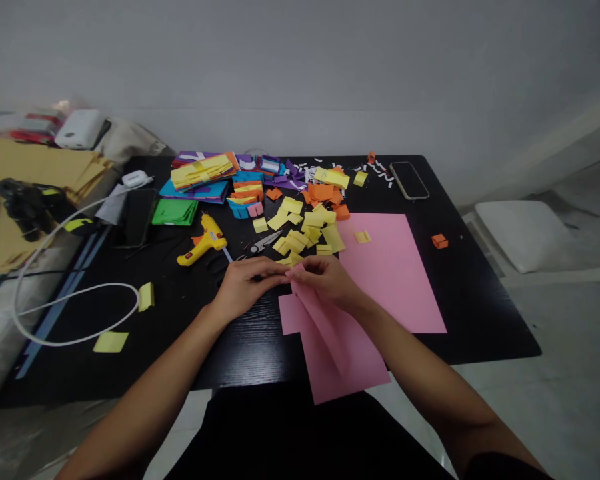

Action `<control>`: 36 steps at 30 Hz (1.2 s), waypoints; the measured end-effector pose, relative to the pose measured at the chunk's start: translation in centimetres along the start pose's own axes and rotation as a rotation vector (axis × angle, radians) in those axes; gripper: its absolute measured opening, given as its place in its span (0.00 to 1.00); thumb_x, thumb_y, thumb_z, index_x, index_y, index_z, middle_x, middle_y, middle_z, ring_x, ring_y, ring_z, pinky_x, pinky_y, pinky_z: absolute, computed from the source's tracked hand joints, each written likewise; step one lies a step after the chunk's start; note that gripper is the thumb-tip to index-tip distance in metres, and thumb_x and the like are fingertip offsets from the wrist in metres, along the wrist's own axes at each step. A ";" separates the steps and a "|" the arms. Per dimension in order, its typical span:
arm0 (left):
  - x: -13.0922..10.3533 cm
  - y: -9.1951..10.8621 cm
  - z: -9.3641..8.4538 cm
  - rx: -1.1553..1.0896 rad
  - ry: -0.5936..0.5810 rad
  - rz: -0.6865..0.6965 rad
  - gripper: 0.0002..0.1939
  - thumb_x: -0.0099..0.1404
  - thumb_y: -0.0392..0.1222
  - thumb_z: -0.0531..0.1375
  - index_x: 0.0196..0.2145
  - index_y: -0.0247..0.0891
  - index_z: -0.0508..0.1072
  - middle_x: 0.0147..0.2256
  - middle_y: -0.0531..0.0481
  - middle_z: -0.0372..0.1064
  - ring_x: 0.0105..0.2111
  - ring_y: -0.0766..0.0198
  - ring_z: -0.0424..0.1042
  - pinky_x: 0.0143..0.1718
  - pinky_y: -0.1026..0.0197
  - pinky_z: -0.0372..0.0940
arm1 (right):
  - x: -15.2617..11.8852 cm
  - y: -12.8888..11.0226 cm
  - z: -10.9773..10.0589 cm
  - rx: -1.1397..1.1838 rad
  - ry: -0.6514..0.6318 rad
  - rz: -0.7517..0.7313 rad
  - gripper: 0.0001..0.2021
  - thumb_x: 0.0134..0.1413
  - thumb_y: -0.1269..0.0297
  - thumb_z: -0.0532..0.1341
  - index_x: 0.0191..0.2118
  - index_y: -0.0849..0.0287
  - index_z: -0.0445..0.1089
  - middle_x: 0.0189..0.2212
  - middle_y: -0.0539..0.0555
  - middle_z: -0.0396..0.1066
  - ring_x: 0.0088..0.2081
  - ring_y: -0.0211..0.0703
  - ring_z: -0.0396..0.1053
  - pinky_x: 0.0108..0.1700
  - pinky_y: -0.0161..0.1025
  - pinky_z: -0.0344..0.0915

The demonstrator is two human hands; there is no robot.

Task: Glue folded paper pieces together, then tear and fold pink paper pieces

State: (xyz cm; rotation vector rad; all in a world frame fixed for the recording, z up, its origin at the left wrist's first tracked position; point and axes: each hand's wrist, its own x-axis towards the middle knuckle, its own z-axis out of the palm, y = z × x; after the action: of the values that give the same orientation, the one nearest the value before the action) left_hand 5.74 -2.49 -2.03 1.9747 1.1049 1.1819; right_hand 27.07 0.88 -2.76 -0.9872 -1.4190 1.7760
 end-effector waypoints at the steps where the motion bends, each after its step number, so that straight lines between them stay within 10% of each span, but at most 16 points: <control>1: 0.0 0.0 0.0 0.000 0.002 0.004 0.08 0.67 0.44 0.68 0.42 0.41 0.84 0.36 0.49 0.83 0.33 0.65 0.80 0.35 0.66 0.73 | 0.0 0.0 0.0 0.004 -0.002 0.000 0.14 0.49 0.52 0.74 0.30 0.58 0.79 0.27 0.49 0.75 0.30 0.37 0.68 0.37 0.38 0.65; 36: -0.2 0.2 0.2 0.051 0.053 0.046 0.06 0.67 0.42 0.69 0.40 0.40 0.84 0.35 0.49 0.83 0.32 0.66 0.80 0.32 0.66 0.72 | -0.4 -0.2 0.7 0.051 0.017 -0.006 0.12 0.55 0.53 0.71 0.31 0.58 0.79 0.25 0.49 0.76 0.30 0.40 0.71 0.39 0.39 0.67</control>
State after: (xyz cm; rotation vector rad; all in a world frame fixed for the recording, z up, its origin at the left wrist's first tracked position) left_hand 5.97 -2.76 -2.04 2.0283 1.1324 1.2482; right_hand 26.73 0.22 -2.41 -0.9681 -1.3577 1.7860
